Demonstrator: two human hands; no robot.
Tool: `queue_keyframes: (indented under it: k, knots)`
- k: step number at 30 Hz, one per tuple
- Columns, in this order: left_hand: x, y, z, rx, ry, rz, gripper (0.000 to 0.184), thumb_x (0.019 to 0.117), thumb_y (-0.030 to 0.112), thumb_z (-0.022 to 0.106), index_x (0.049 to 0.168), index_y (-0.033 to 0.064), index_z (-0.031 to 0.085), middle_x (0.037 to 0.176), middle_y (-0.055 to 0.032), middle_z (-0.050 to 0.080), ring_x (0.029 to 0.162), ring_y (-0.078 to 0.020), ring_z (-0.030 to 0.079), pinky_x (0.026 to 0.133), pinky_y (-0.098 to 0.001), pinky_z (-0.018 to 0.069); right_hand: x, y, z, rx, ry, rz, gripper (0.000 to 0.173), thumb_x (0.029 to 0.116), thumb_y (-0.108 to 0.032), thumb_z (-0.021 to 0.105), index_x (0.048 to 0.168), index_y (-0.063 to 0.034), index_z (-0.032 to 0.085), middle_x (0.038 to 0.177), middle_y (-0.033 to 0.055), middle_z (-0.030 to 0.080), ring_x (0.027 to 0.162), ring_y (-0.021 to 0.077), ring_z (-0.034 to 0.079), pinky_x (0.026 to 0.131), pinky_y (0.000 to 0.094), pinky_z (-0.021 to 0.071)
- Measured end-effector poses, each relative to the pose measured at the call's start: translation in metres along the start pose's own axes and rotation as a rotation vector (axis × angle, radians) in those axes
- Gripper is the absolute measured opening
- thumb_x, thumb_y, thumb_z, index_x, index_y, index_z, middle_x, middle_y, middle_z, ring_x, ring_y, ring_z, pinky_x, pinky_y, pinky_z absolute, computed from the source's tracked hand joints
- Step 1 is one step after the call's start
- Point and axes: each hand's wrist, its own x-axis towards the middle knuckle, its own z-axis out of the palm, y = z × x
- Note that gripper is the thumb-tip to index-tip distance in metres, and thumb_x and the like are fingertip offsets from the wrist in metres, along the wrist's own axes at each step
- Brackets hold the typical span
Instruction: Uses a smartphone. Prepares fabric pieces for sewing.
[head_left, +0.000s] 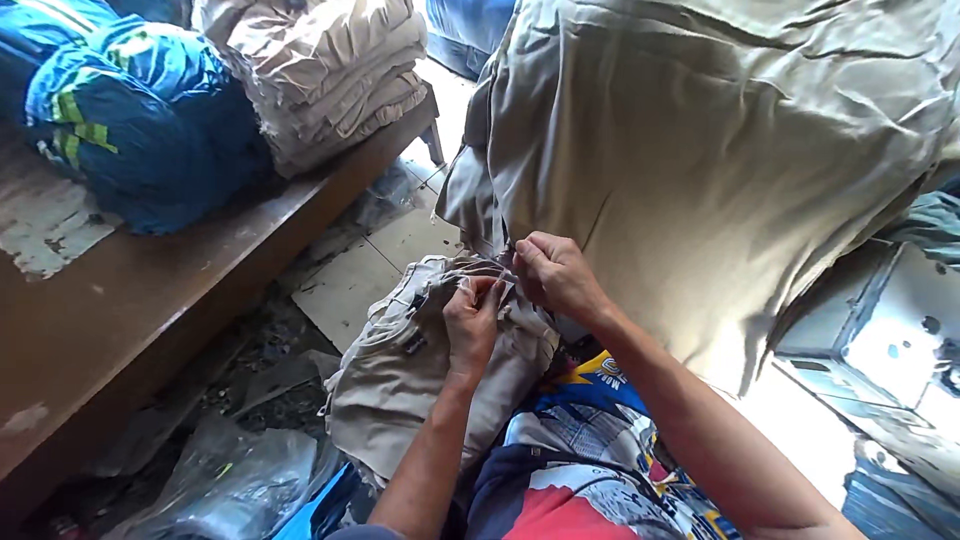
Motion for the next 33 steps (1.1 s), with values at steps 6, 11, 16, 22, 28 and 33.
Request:
queue_keyframes:
  k: [6,11,16,22,28,33]
  knots:
    - [0.022,-0.019,0.019,-0.222,-0.083,-0.269,0.04,0.1053,0.04,0.057,0.132,0.0088,0.058,0.084,-0.0053,0.069,0.067,-0.0156,0.064,0.063,-0.0327,0.0549,0.002,-0.004,-0.004,0.114,-0.032,0.082,0.045,0.1116,-0.04,0.039,0.097,-0.0066,0.065,0.061,0.0073,0.051,0.046,0.0169,0.046,0.042,0.0318,0.0413]
    - [0.027,-0.02,0.025,-0.402,-0.154,-0.275,0.023,0.1056,0.026,0.059,0.103,0.0051,0.068,0.079,-0.0058,0.066,0.063,-0.0129,0.059,0.059,-0.0282,0.0511,0.0,-0.003,-0.005,0.09,-0.04,0.04,0.044,0.1117,-0.038,0.04,0.095,-0.0069,0.065,0.061,0.0069,0.051,0.045,0.0167,0.045,0.042,0.0305,0.0396]
    - [0.03,-0.038,-0.002,-0.13,0.094,-0.293,0.024,0.1041,0.029,0.061,0.104,0.0081,0.074,0.082,-0.0031,0.071,0.067,-0.0127,0.063,0.064,-0.0331,0.0542,-0.001,-0.004,-0.006,0.073,-0.074,0.049,0.043,0.1118,-0.038,0.039,0.098,-0.0075,0.067,0.062,0.0064,0.051,0.047,0.0165,0.046,0.043,0.0307,0.04]
    - [0.05,-0.027,-0.008,-0.038,0.168,-0.268,0.035,0.1069,0.035,0.054,0.132,0.0108,0.058,0.108,-0.0064,0.07,0.075,-0.0171,0.069,0.068,-0.0374,0.0607,0.0,-0.002,-0.003,0.043,-0.11,0.036,0.043,0.1116,-0.038,0.039,0.097,-0.0078,0.066,0.061,0.0064,0.05,0.047,0.0169,0.046,0.044,0.0321,0.0401]
    - [0.059,-0.019,0.005,-0.383,0.047,-0.269,0.03,0.1025,0.039,0.062,0.111,0.0107,0.068,0.081,-0.0032,0.065,0.063,-0.0124,0.059,0.062,-0.0302,0.054,0.0,0.0,-0.003,-0.012,-0.114,0.015,0.042,0.1114,-0.038,0.041,0.095,-0.0088,0.066,0.062,0.0056,0.051,0.05,0.0173,0.047,0.046,0.0327,0.0401]
    - [0.042,-0.029,-0.018,-0.153,-0.043,-0.159,0.022,0.1031,0.027,0.064,0.1,0.0093,0.075,0.083,-0.0043,0.071,0.068,-0.0143,0.063,0.065,-0.0345,0.0555,0.0,0.003,-0.003,-0.089,-0.131,0.005,0.041,0.1109,-0.04,0.041,0.097,-0.0116,0.067,0.065,0.0043,0.052,0.053,0.0175,0.05,0.049,0.0362,0.0431]
